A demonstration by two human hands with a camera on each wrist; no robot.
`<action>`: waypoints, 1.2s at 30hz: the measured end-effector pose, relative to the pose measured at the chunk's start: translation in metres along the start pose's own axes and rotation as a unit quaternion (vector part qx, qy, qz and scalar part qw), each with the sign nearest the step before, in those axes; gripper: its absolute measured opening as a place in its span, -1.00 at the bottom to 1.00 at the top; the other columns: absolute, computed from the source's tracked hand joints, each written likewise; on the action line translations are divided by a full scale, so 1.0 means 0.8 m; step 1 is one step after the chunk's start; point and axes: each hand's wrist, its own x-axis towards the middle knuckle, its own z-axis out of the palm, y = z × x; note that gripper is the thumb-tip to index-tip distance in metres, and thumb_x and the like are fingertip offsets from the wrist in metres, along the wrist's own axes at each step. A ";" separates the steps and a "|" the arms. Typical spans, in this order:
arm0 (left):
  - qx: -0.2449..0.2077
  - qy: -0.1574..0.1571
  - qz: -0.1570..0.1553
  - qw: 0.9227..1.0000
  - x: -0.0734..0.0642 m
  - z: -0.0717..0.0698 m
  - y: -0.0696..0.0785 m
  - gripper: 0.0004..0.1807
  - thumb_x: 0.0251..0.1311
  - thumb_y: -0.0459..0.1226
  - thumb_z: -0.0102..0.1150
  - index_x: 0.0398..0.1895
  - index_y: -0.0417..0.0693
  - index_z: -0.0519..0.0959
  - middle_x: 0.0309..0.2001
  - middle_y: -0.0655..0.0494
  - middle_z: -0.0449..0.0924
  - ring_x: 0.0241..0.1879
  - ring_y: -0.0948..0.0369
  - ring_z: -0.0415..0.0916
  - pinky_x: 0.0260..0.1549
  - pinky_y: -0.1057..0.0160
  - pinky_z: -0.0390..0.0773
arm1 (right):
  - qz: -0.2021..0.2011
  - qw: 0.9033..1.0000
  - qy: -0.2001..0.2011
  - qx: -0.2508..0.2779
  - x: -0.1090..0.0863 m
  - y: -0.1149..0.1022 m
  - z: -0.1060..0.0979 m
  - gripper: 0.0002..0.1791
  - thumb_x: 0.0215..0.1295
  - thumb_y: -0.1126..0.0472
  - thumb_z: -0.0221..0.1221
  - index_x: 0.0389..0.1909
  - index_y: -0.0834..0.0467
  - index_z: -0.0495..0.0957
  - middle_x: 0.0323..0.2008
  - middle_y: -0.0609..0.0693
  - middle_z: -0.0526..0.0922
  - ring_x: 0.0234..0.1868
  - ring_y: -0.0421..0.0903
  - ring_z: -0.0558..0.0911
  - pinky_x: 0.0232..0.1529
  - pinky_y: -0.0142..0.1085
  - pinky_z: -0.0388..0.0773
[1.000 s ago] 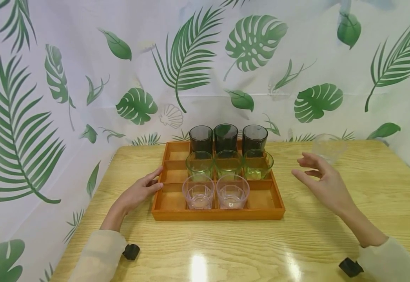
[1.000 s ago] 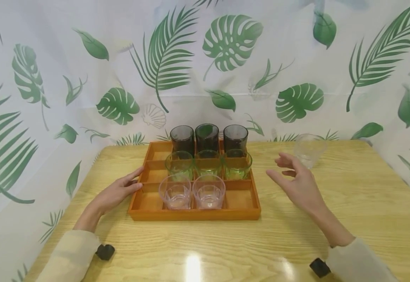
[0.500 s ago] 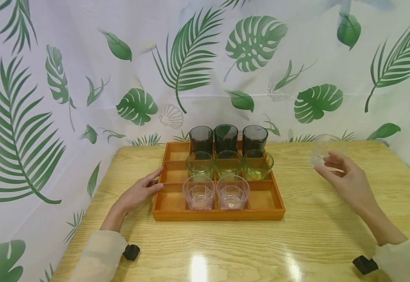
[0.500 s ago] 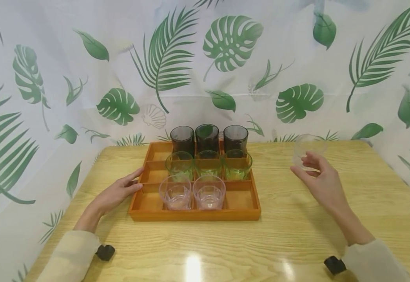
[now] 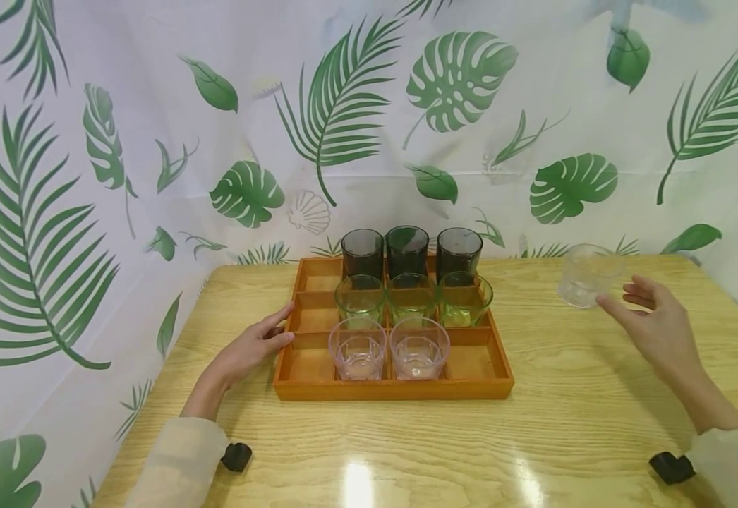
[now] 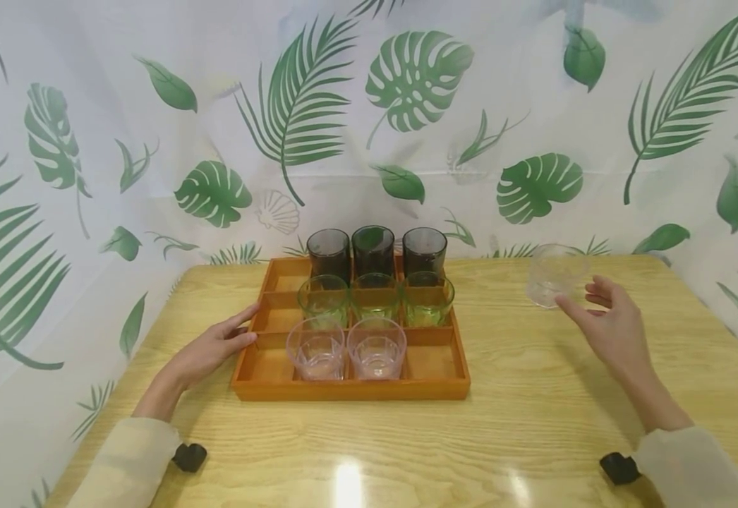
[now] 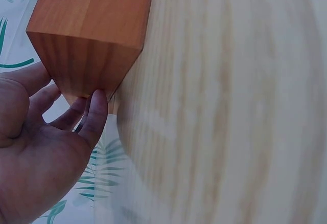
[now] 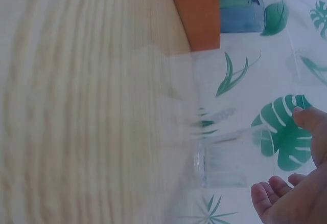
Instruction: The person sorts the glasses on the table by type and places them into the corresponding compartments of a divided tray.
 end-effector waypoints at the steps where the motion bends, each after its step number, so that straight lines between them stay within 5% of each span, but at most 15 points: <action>1: -0.001 0.000 0.001 1.000 0.000 0.000 0.000 -0.27 0.62 -0.19 -0.02 0.71 0.11 -0.06 0.67 0.02 -0.16 0.59 -0.16 -0.07 0.48 -0.19 0.09 | 0.003 1.000 -0.001 -0.001 0.002 0.003 -0.001 -0.10 0.49 0.02 0.24 0.57 0.43 0.05 0.27 0.37 0.35 -0.03 -0.51 0.33 -0.19 -0.78 0.35; 7: -0.001 0.002 -0.001 1.000 0.000 -0.001 -0.001 -0.28 0.62 -0.19 -0.02 0.71 0.13 -0.05 0.67 0.04 -0.15 0.59 -0.15 -0.07 0.48 -0.19 0.08 | 0.015 1.000 -0.008 -0.009 0.013 0.015 -0.008 -0.04 0.48 -0.03 0.24 0.59 0.42 -0.01 0.34 0.46 0.29 0.00 -0.42 0.35 -0.25 -0.76 0.35; 11: 0.003 0.002 0.003 1.000 0.000 -0.001 -0.001 -0.28 0.62 -0.19 -0.02 0.71 0.11 -0.06 0.67 0.02 -0.15 0.59 -0.16 -0.07 0.48 -0.19 0.08 | 0.024 0.999 -0.019 -0.011 0.028 0.020 -0.007 0.00 0.48 -0.05 0.23 0.59 0.45 -0.07 0.39 0.53 0.23 0.20 0.04 0.42 -0.22 -0.75 0.31; 15: 0.005 0.002 0.007 1.000 -0.002 -0.002 0.000 -0.28 0.62 -0.20 -0.03 0.70 0.09 -0.05 0.67 -0.01 -0.16 0.59 -0.18 -0.09 0.48 -0.21 0.07 | 0.036 0.999 -0.039 -0.001 0.043 0.023 -0.003 0.05 0.50 -0.08 0.18 0.60 0.46 -0.20 0.48 0.56 0.08 0.40 0.47 0.19 0.27 -0.45 0.33; 18: 0.004 0.003 0.007 1.000 -0.002 -0.002 0.000 -0.29 0.62 -0.20 -0.03 0.70 0.09 -0.04 0.67 -0.01 -0.15 0.59 -0.19 -0.09 0.48 -0.21 0.07 | 0.045 0.998 -0.049 0.010 0.051 0.026 0.000 0.09 0.51 -0.11 0.16 0.61 0.42 -0.29 0.53 0.53 -0.03 0.48 0.49 0.06 0.50 0.07 0.13; 20: 0.006 0.003 0.008 1.000 -0.002 -0.002 0.000 -0.29 0.62 -0.20 -0.03 0.70 0.08 -0.04 0.67 -0.01 -0.14 0.59 -0.19 -0.08 0.48 -0.21 0.07 | 0.047 0.997 -0.051 0.018 0.056 0.028 0.003 0.10 0.50 -0.11 0.16 0.61 0.42 -0.31 0.54 0.52 -0.07 0.51 0.47 0.02 0.49 0.23 0.03; 22: 0.008 0.003 0.009 1.000 -0.001 -0.002 0.000 -0.29 0.62 -0.20 -0.03 0.70 0.08 -0.04 0.67 -0.01 -0.14 0.59 -0.19 -0.07 0.48 -0.21 0.07 | 0.042 0.998 -0.045 0.018 0.062 0.031 0.007 -0.01 0.48 -0.10 0.20 0.57 0.44 -0.06 0.49 0.51 0.07 0.46 0.41 0.14 0.45 0.06 0.20; 24: 0.008 0.004 0.009 1.000 0.000 -0.002 0.000 -0.29 0.62 -0.20 -0.03 0.70 0.08 -0.04 0.67 -0.01 -0.14 0.58 -0.18 -0.07 0.48 -0.20 0.08 | 0.031 0.999 -0.035 0.018 0.067 0.034 0.010 -0.22 0.46 -0.07 0.24 0.32 0.45 0.18 0.27 0.47 0.28 0.24 0.29 0.33 0.18 -0.18 0.43; 26: 0.009 0.004 0.011 1.000 0.000 -0.002 0.000 -0.29 0.62 -0.21 -0.03 0.70 0.07 -0.04 0.67 -0.02 -0.14 0.58 -0.19 -0.07 0.48 -0.20 0.08 | 0.021 0.999 -0.024 0.013 0.072 0.036 0.014 -0.33 0.43 -0.06 0.29 0.02 0.42 0.19 0.04 0.33 0.33 0.02 0.15 0.35 -0.15 -0.31 0.41; 27: 0.010 0.004 0.012 1.000 0.000 -0.002 0.000 -0.29 0.62 -0.21 -0.03 0.70 0.07 -0.04 0.67 -0.02 -0.13 0.58 -0.19 -0.07 0.48 -0.20 0.08 | 0.020 0.999 -0.024 0.014 0.075 0.037 0.015 -0.33 0.42 -0.05 0.29 -0.01 0.41 0.16 0.04 0.32 0.32 0.02 0.15 0.35 -0.16 -0.30 0.41; 31: 0.011 0.003 0.014 1.000 0.001 -0.002 -0.001 -0.28 0.62 -0.21 -0.02 0.70 0.05 -0.04 0.67 -0.03 -0.14 0.58 -0.19 -0.08 0.48 -0.19 0.08 | 0.029 0.999 -0.035 0.020 0.081 0.033 0.020 -0.19 0.42 -0.08 0.28 0.28 0.45 0.14 0.32 0.46 0.21 0.25 0.26 0.27 0.10 -0.03 0.38; 33: 0.009 0.002 0.013 1.000 0.001 -0.002 -0.002 -0.28 0.62 -0.21 -0.02 0.70 0.05 -0.04 0.67 -0.02 -0.14 0.58 -0.19 -0.08 0.48 -0.19 0.08 | 0.038 0.998 -0.047 0.031 0.083 0.030 0.023 -0.02 0.44 -0.08 0.26 0.51 0.44 -0.03 0.48 0.50 0.02 0.38 0.38 0.15 0.25 0.19 0.26; 36: 0.007 0.001 0.014 1.000 0.002 -0.002 -0.003 -0.29 0.62 -0.21 -0.03 0.70 0.05 -0.04 0.67 -0.01 -0.14 0.58 -0.19 -0.08 0.48 -0.19 0.07 | 0.042 0.997 -0.048 0.043 0.085 0.030 0.028 0.07 0.45 -0.05 0.25 0.61 0.38 -0.19 0.52 0.51 -0.01 0.37 0.39 0.17 0.30 0.19 0.25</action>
